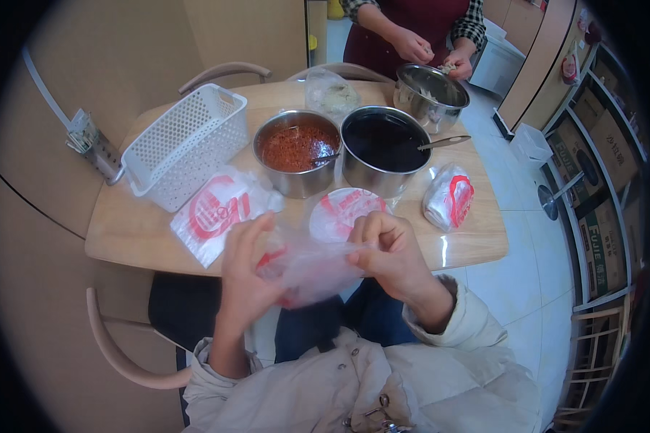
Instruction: The person scoops red sauce from a metal pot into a small plastic bag using a spoon, then ties the bag closed. The process is repeated multiple times with new bags. Another person in an apron works at the same table in the background.
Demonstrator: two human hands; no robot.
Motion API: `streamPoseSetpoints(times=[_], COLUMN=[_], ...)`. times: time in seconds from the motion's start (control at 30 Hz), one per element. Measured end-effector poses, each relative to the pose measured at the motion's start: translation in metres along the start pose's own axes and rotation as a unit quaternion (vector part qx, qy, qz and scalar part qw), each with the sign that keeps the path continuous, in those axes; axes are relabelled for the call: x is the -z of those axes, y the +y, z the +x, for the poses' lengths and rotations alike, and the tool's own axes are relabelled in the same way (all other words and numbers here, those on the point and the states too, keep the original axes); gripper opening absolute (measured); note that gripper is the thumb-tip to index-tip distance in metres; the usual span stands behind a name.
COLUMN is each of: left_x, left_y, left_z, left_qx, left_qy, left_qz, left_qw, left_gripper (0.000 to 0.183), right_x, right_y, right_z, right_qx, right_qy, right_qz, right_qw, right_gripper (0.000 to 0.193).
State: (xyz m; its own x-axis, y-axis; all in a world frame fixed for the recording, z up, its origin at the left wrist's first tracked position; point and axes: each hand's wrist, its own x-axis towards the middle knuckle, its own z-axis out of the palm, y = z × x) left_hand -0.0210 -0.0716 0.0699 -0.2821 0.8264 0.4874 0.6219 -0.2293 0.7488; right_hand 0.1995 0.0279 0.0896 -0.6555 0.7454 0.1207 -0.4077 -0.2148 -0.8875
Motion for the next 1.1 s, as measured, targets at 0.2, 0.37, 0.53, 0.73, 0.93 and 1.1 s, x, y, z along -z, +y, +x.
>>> streamPoseSetpoints(times=[0.2, 0.37, 0.53, 0.73, 0.93, 1.1], left_x=[-0.002, -0.033, -0.028, 0.021, -0.028, -0.074], left_y=[0.018, 0.026, 0.034, 0.045, 0.008, -0.054], left_z=[0.028, 0.013, 0.005, 0.02, 0.002, 0.038], left_qx=[0.136, 0.057, 0.099, -0.126, -0.097, -0.121], left_qy=[-0.12, -0.03, -0.206, -0.296, -0.161, -0.144], left_qz=[-0.386, -0.237, -0.705, -0.375, 0.147, 0.113], left_qw=[0.904, 0.969, 0.671, 0.87, 0.971, 0.976], left_gripper=[0.01, 0.022, 0.046, 0.019, 0.043, 0.048], right_x=[0.002, -0.018, -0.036, -0.013, 0.007, 0.03], right_y=[-0.035, -0.05, -0.016, -0.038, -0.016, 0.03], right_z=[0.001, -0.034, -0.001, -0.004, -0.015, -0.017], right_qx=[0.303, 0.325, 0.193, 0.221, 0.035, 0.167], right_qy=[0.078, -0.143, -0.05, -0.032, -0.204, -0.108], right_qz=[-0.533, -0.195, -0.349, -0.764, -0.732, -0.769], right_qw=[0.786, 0.914, 0.916, 0.605, 0.649, 0.608], right_gripper=[0.018, 0.014, 0.017, 0.073, 0.067, 0.05])
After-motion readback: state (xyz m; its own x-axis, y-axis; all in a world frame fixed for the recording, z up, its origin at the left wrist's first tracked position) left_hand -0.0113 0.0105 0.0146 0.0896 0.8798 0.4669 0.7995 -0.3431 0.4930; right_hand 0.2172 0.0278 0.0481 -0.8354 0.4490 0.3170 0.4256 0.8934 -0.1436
